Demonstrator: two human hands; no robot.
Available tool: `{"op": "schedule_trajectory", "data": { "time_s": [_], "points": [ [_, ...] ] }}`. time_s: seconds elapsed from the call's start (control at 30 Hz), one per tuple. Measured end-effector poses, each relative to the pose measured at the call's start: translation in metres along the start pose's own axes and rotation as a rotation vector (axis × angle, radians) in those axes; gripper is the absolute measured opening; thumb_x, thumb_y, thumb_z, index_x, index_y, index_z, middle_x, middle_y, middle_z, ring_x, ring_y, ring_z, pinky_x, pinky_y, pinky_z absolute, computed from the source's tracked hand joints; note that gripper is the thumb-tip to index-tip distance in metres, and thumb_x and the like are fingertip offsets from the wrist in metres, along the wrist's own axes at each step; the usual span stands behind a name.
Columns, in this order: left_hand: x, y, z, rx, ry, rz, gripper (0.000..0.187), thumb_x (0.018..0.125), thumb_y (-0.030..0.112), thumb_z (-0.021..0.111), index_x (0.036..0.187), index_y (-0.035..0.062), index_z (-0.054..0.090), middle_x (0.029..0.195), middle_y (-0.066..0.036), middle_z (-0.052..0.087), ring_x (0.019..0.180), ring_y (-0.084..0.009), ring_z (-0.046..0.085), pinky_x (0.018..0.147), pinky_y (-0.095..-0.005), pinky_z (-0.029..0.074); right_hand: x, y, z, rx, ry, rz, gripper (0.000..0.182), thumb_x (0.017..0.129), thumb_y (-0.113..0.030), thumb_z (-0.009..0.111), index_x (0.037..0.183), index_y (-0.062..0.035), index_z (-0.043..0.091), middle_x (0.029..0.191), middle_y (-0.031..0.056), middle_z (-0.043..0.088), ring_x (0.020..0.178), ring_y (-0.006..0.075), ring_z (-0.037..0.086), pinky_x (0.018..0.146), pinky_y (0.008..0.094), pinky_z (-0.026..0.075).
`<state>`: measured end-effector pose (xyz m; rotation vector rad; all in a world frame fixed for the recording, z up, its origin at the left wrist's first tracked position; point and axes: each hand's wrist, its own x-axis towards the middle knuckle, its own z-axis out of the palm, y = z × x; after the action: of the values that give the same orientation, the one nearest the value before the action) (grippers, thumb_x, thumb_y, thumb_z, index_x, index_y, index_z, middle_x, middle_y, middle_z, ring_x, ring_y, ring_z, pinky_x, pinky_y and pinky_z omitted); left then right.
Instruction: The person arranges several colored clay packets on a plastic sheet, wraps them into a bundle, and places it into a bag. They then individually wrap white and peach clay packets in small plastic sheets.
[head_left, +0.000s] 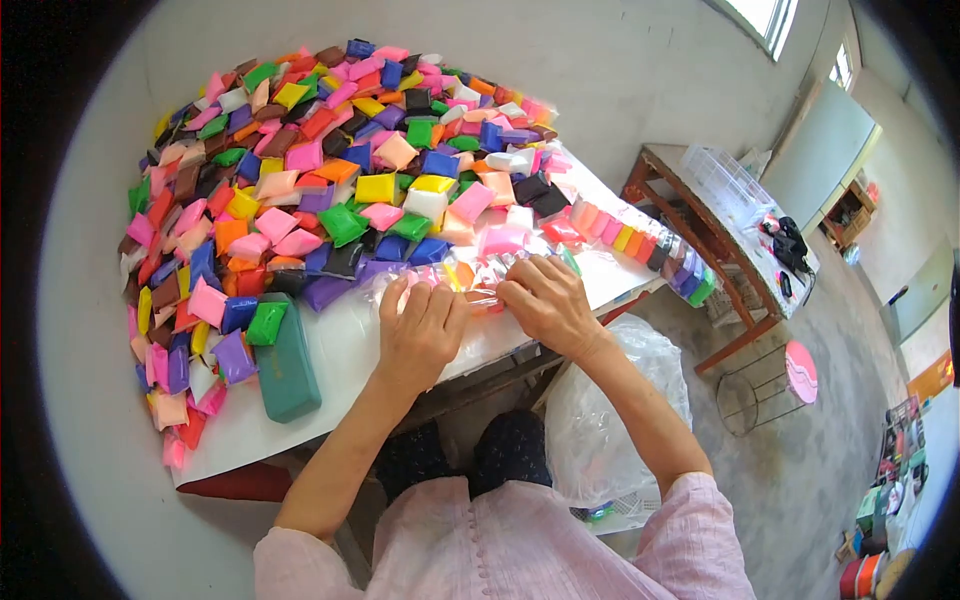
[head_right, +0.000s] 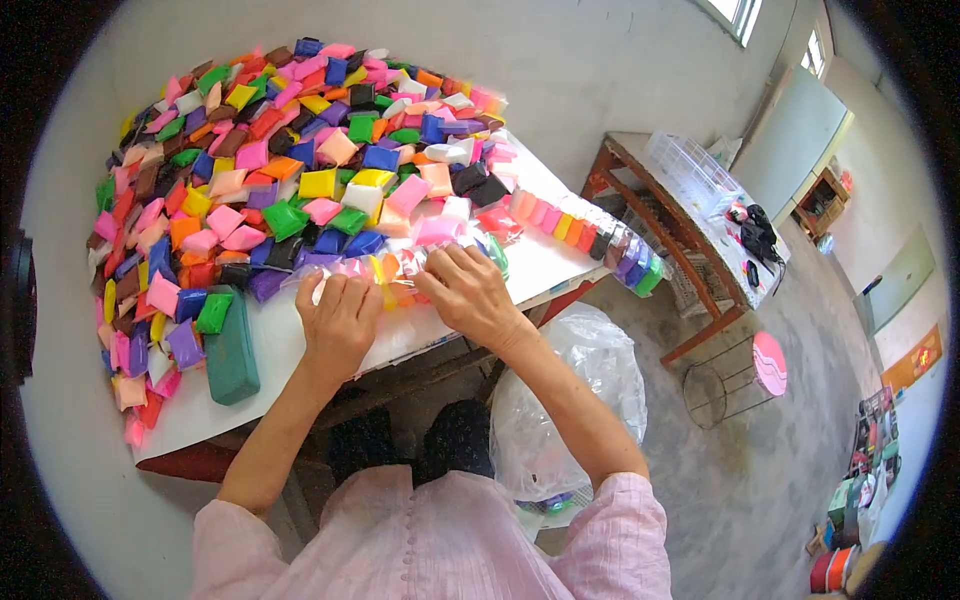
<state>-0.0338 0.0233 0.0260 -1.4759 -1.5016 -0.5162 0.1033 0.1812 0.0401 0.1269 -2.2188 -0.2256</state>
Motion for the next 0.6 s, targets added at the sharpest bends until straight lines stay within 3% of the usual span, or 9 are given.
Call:
{"op": "schedule_trajectory", "data": {
  "time_s": [0.2,0.3,0.5,0.6],
  "points": [
    [-0.005,0.005,0.005,0.087,-0.029,0.029,0.012,0.074,0.011,0.064,0.084,0.0117,0.059,0.084,-0.002,0.053,0.079,-0.0179,0.054,0.097,-0.0433,0.034,-0.002,-0.005,0.000,-0.074,0.015,-0.029,0.016,0.071,-0.012,0.065,0.086,-0.0082,0.060,0.084,0.0035,0.056,0.078,0.0188,0.057,0.068,0.0309,0.046],
    [0.003,0.005,0.000,0.120,-0.007,0.072,0.009,0.080,0.015,0.064,0.079,0.0116,0.055,0.076,-0.003,0.049,0.071,-0.0179,0.050,0.081,-0.0380,0.044,-0.005,-0.006,0.003,-0.114,0.045,-0.065,0.017,0.070,-0.013,0.065,0.085,-0.0076,0.061,0.083,0.0036,0.056,0.077,0.0185,0.057,0.066,0.0309,0.046],
    [-0.001,0.010,-0.004,0.194,-0.111,0.096,0.007,0.081,0.014,0.061,0.086,0.0093,0.059,0.084,-0.005,0.055,0.073,-0.0167,0.052,0.086,-0.0375,0.043,-0.010,-0.011,0.007,-0.194,0.098,-0.118,0.018,0.067,-0.014,0.066,0.084,-0.0071,0.062,0.082,0.0036,0.055,0.076,0.0181,0.056,0.065,0.0307,0.047],
    [-0.004,0.011,-0.006,0.250,-0.093,0.104,0.012,0.082,0.015,0.059,0.092,0.0074,0.061,0.092,-0.006,0.060,0.076,-0.0169,0.054,0.090,-0.0367,0.043,-0.012,-0.013,0.007,-0.157,0.094,-0.098,0.020,0.069,-0.006,0.068,0.088,-0.0044,0.065,0.085,0.0047,0.057,0.077,0.0192,0.059,0.064,0.0316,0.048]
  ]
}}
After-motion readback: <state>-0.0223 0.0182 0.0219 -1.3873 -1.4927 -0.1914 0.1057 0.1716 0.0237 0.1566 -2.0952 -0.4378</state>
